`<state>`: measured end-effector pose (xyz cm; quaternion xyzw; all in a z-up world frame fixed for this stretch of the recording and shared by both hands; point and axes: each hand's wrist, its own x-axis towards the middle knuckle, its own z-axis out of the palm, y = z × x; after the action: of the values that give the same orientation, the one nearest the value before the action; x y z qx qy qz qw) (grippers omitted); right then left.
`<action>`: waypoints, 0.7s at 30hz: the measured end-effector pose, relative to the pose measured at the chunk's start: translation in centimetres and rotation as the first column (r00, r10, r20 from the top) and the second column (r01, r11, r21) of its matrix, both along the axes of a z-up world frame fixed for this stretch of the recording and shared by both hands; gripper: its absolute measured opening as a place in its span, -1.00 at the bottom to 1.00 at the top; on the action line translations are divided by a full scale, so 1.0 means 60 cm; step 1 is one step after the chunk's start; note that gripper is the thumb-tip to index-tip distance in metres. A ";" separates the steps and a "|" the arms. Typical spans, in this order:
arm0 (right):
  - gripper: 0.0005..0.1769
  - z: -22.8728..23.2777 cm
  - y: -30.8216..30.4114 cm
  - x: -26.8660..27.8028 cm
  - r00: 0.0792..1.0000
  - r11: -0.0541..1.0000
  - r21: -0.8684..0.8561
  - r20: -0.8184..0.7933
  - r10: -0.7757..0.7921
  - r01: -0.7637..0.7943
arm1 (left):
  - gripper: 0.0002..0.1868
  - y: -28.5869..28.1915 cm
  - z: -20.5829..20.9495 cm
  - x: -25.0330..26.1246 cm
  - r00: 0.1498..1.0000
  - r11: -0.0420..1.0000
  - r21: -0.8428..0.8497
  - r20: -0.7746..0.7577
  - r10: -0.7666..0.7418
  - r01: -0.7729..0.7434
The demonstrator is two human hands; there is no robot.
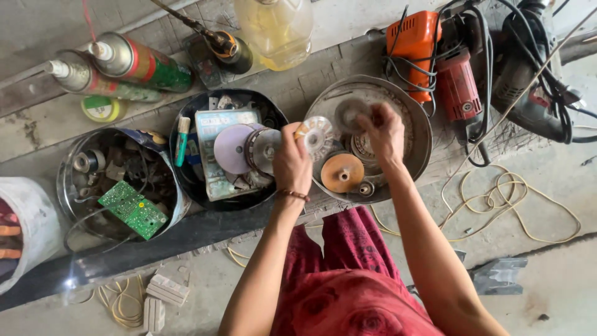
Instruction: Searching through containers for specific tools and hardware components.
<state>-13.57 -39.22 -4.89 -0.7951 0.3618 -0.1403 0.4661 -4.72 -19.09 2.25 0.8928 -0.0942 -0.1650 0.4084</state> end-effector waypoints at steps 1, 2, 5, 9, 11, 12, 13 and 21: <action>-0.73 0.015 0.002 -0.016 0.990 0.994 0.058 -0.104 0.094 -0.088 | -0.75 0.012 0.006 0.001 0.998 0.999 -0.007 0.023 0.053 -0.053; -0.73 0.015 0.011 -0.028 0.990 0.994 0.055 -0.102 0.098 -0.093 | -0.75 0.023 0.007 0.002 0.998 0.998 -0.009 0.026 0.058 -0.058; -0.67 0.011 0.046 -0.052 0.934 0.939 -0.079 -0.158 0.320 -0.335 | -0.76 0.056 0.015 0.008 0.983 0.995 -0.067 0.161 0.083 -0.073; -0.56 -0.029 0.095 -0.059 0.852 0.872 -0.127 -0.316 0.416 -0.473 | -0.77 0.080 0.041 0.008 0.973 0.996 -0.047 0.215 0.081 -0.072; -0.47 -0.050 0.110 -0.058 0.865 0.889 -0.087 -0.289 0.409 -0.449 | -0.75 0.090 0.050 0.005 0.975 0.997 -0.003 0.207 0.077 -0.078; -0.42 -0.055 0.116 -0.057 0.826 0.874 -0.075 -0.373 0.423 -0.481 | -0.75 0.095 0.048 0.002 0.977 0.996 0.000 0.194 0.092 -0.093; -0.36 -0.060 0.121 -0.055 0.780 0.858 -0.061 -0.453 0.432 -0.511 | -0.76 0.100 0.046 0.000 0.978 0.994 0.002 0.182 0.107 -0.109; 0.21 -0.036 0.127 -0.007 0.742 0.877 -0.007 -0.536 0.403 -0.481 | -0.76 0.138 0.050 -0.004 0.980 0.981 0.082 0.108 0.168 -0.178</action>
<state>-14.00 -31.61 -7.06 -0.8972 0.2635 0.1682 0.3119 -4.94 -10.82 5.25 0.9224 -0.0289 -0.0880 0.3749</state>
